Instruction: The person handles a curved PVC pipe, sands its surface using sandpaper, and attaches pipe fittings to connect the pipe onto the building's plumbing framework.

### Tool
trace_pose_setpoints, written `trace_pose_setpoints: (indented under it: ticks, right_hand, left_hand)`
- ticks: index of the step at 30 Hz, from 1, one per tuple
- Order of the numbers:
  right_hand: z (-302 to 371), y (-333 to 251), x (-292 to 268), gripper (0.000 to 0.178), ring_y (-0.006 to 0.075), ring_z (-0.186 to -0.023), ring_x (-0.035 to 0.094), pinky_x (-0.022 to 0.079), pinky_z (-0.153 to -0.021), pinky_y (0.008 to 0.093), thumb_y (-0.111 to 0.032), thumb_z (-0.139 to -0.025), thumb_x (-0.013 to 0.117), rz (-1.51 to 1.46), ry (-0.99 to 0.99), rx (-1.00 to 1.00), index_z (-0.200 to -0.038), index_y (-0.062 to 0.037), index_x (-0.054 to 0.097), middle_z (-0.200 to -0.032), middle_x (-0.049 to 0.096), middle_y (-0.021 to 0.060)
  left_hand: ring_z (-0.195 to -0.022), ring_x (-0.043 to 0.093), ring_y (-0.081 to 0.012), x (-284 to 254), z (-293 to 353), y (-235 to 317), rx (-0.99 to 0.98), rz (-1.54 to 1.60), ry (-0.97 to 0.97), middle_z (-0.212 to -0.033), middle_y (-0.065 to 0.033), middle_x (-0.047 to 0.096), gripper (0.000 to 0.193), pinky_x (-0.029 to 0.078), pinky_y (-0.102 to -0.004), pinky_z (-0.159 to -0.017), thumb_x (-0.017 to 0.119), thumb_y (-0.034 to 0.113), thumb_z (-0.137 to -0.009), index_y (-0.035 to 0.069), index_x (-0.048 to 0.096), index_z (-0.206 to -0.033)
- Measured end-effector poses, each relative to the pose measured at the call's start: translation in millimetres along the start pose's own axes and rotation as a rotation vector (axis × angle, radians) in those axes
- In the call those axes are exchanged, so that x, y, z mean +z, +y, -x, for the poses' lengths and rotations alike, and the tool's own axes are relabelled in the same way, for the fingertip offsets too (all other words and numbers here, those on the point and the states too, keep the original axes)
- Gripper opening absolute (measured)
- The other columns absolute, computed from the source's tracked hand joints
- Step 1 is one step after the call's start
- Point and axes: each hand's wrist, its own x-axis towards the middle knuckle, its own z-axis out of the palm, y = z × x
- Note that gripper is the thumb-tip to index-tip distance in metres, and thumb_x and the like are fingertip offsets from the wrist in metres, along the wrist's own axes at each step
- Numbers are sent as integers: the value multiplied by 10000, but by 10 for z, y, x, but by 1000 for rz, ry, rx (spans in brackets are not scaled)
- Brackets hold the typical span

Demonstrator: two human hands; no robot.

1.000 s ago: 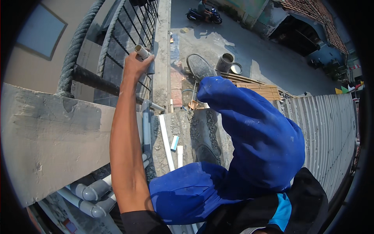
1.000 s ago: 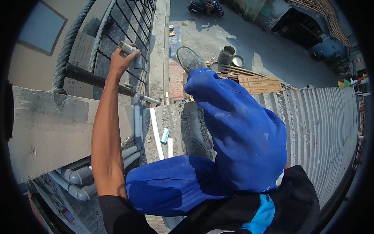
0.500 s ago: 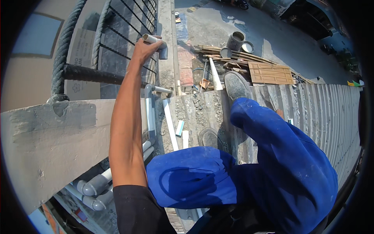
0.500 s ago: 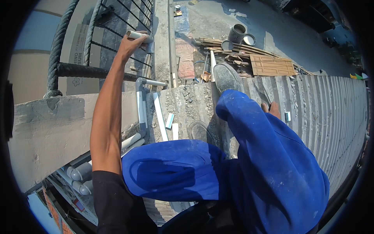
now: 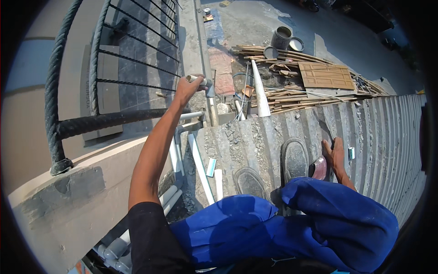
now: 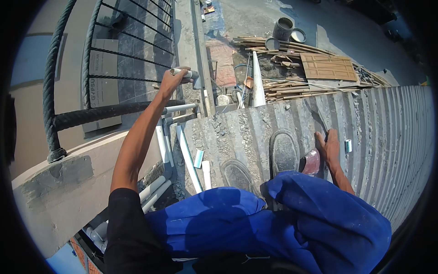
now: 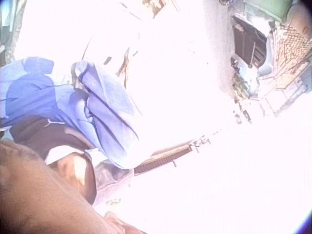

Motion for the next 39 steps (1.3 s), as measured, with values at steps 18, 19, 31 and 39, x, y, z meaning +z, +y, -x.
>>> trace_pose_setpoints:
  ticks: [18, 19, 31, 39]
  right_hand:
    - [351, 354, -1492, 306, 71, -576, 293, 235, -508, 248, -320, -926, 534, -355, -316, 571, -771, -72, 446, -633, 330, -29]
    - [326, 292, -1505, 307, 70, -573, 292, 237, -508, 248, -322, -926, 535, -360, -337, 570, -772, -71, 447, -634, 328, -30]
    - [222, 136, -1399, 357, 61, -527, 281, 219, -466, 237, -338, -922, 538, -326, -311, 468, -709, -86, 403, -596, 313, -39]
    - [450, 222, -1250, 330, 46, -489, 267, 197, -444, 229, -321, -913, 556, -476, -334, 535, -729, -86, 416, -583, 307, -51]
  left_hand:
    - [-975, 605, -376, 179, -281, -1646, -335, -705, 57, -928, -276, 635, 560, 451, -421, -877, 579, 460, -736, -51, 658, -949]
    - [-960, 612, -372, 186, -316, -1713, -328, -728, 63, -928, -275, 636, 546, 456, -419, -871, 585, 451, -734, -52, 661, -931]
    - [-829, 667, -251, 657, -780, -1501, -546, -888, -94, -895, -139, 679, 288, 520, -363, -720, 629, 199, -690, 77, 703, -940]
    - [-1022, 609, -323, 771, -894, -2319, -730, -789, -73, -1123, -121, 629, 297, 501, -442, -830, 594, 190, -781, 71, 668, -1043]
